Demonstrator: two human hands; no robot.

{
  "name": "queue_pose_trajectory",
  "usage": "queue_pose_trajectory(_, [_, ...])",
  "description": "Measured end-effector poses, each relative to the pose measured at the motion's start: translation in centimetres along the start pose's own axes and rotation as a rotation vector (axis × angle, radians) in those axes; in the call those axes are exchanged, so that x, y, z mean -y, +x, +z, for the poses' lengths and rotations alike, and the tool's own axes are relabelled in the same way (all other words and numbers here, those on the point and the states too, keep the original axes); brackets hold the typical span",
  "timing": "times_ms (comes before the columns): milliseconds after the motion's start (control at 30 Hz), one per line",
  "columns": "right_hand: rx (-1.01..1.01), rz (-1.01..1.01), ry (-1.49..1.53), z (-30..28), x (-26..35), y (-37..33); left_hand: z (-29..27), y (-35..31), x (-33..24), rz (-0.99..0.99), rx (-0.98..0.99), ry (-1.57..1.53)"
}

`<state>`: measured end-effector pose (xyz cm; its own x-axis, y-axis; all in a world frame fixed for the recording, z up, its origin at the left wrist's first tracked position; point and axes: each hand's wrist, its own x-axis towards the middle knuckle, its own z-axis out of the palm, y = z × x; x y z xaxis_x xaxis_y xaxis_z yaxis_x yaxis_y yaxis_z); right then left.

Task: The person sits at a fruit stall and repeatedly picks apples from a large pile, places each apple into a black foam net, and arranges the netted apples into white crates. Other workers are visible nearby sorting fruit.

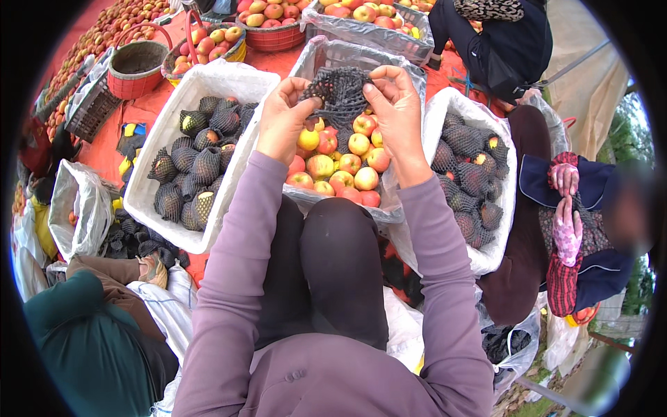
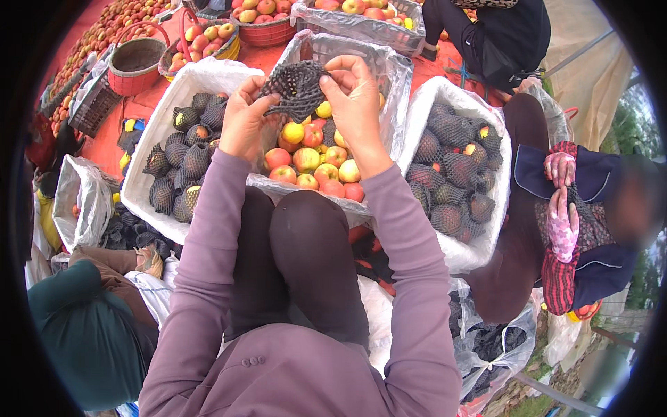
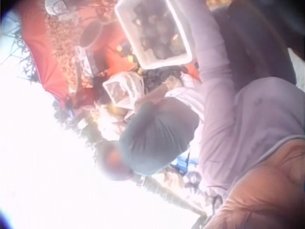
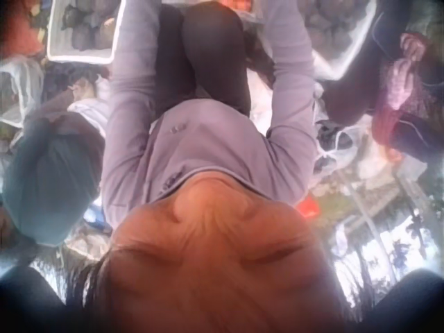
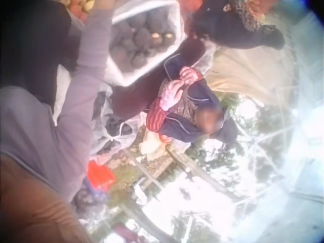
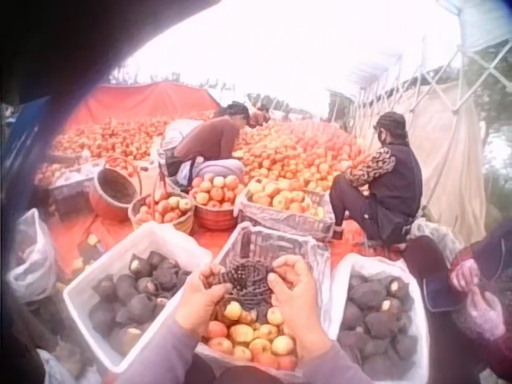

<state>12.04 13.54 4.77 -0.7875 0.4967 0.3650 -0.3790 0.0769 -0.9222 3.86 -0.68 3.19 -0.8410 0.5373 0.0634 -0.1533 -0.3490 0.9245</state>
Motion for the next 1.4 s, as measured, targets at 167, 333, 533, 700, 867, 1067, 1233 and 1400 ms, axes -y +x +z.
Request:
queue_pose_trajectory(167, [0.335,-0.710,-1.063,0.3,-0.1,-0.9,-0.8,1.0,1.6,0.219,-0.258,0.135])
queue_pose_trajectory(333, [0.409,-0.076,-1.231,-0.7,-4.0,0.3,0.9,0.6,1.5,0.506,-0.079,0.728])
queue_pose_trajectory(533, [0.223,0.695,0.637,-0.7,-3.6,3.9,-0.1,1.5,1.5,0.405,-0.071,0.926])
queue_pose_trajectory(700, [0.076,0.512,0.973,1.0,-6.2,5.7,-0.3,1.6,2.1,0.310,-0.065,0.826])
queue_pose_trajectory(867, [0.304,0.200,-1.221,-3.1,-19.6,5.4,-1.2,1.7,1.6,0.274,-0.133,0.370])
queue_pose_trajectory(1067, [0.526,0.129,-1.443,-0.7,-28.5,-0.3,-1.5,2.0,2.0,0.042,-0.057,0.288])
queue_pose_trajectory(1233, [0.505,0.221,-1.331,0.0,-28.3,-0.9,-2.6,2.2,2.2,0.035,-0.064,0.304])
queue_pose_trajectory(1400, [0.205,0.322,-1.133,-2.6,-26.8,0.0,-1.8,2.8,2.9,0.039,-0.112,0.285])
